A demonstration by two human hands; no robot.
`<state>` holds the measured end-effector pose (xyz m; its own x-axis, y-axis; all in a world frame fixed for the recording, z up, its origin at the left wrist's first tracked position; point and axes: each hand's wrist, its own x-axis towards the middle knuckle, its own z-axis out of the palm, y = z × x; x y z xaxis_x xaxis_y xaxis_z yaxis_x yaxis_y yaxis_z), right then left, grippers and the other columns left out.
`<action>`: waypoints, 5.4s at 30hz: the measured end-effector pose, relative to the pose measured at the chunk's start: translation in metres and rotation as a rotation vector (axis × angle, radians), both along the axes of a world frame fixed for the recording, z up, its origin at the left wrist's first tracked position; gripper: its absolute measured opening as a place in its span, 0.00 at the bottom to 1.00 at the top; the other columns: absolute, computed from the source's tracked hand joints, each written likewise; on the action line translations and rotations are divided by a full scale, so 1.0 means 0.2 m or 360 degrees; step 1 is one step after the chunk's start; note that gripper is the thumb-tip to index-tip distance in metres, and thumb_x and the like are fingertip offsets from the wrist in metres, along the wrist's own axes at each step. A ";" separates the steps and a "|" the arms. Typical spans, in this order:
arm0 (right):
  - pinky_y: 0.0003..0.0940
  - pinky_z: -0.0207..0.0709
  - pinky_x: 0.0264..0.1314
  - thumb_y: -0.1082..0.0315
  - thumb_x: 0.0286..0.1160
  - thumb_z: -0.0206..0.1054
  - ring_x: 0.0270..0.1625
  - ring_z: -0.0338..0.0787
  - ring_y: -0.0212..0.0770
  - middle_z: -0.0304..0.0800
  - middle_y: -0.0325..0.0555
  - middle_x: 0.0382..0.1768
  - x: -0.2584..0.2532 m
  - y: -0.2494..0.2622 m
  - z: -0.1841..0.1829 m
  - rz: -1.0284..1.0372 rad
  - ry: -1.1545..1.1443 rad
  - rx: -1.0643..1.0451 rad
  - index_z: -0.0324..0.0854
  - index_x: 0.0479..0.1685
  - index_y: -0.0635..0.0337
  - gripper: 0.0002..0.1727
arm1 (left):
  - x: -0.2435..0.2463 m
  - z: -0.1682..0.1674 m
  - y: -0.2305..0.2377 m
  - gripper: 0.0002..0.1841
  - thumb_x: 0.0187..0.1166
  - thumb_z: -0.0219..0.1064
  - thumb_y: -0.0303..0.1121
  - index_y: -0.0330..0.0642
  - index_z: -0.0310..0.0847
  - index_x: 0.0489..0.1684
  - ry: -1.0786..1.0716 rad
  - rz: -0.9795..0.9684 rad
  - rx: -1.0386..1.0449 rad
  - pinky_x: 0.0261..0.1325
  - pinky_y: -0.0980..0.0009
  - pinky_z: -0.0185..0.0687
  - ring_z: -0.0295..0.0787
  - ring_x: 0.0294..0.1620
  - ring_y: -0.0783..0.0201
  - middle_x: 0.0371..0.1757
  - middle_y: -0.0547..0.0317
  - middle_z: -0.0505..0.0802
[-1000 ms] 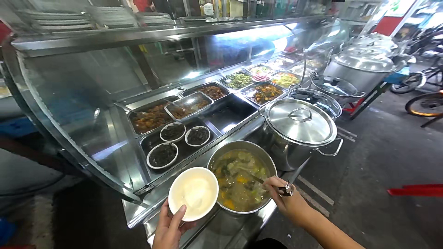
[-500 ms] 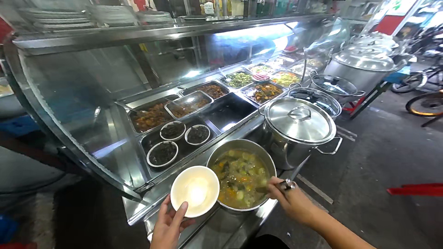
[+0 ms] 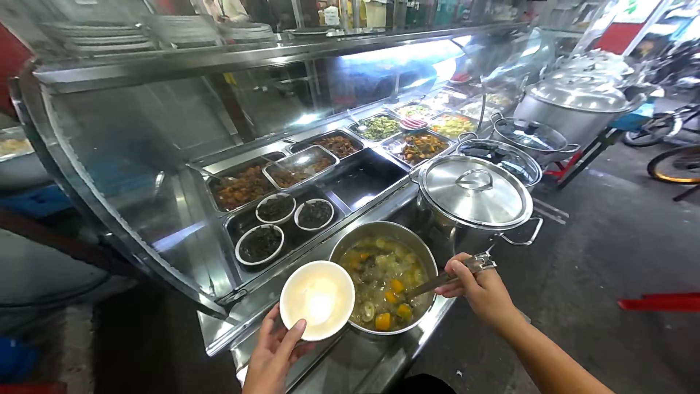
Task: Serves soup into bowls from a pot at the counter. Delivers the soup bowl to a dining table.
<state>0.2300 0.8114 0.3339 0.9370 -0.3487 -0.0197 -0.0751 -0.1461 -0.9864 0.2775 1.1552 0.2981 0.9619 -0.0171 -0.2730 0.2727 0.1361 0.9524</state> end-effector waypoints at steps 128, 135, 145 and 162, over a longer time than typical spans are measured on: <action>0.51 0.89 0.50 0.70 0.86 0.58 0.45 0.94 0.58 0.90 0.63 0.45 0.08 0.26 -0.19 0.1028 -0.0448 -0.1221 0.84 0.51 0.69 0.12 | 0.29 0.08 -0.11 0.24 0.81 0.68 0.27 0.37 0.66 0.74 -0.0008 0.0064 0.0115 0.35 0.65 0.94 0.96 0.32 0.54 0.38 0.42 0.94; 0.43 0.90 0.53 0.66 0.92 0.51 0.41 0.96 0.46 0.93 0.56 0.40 0.00 0.25 -0.20 0.0750 -0.0177 -0.0696 0.82 0.54 0.71 0.17 | 0.29 0.06 -0.10 0.24 0.81 0.67 0.27 0.37 0.66 0.75 -0.0008 0.0053 0.0134 0.36 0.65 0.94 0.96 0.32 0.54 0.38 0.42 0.94; 0.33 0.95 0.42 0.67 0.92 0.48 0.35 0.97 0.36 0.92 0.42 0.40 0.01 0.10 -0.07 0.0316 -0.0161 -0.0198 0.79 0.48 0.63 0.14 | 0.29 0.06 -0.10 0.24 0.80 0.68 0.26 0.37 0.67 0.75 -0.0012 0.0051 0.0139 0.35 0.65 0.94 0.96 0.31 0.54 0.38 0.42 0.94; 0.29 0.95 0.39 0.67 0.92 0.48 0.32 0.96 0.34 0.92 0.42 0.37 0.03 0.08 0.03 0.0173 -0.0244 -0.0342 0.81 0.46 0.64 0.15 | 0.26 0.07 -0.09 0.25 0.80 0.69 0.28 0.37 0.66 0.75 -0.0032 0.0027 0.0171 0.35 0.64 0.94 0.96 0.31 0.54 0.37 0.42 0.94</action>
<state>0.2352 0.8268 0.3398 0.9555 -0.2270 0.1884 0.0999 -0.3522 -0.9306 0.3303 1.1372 0.3126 0.9670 0.0277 -0.2531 0.2520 0.0372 0.9670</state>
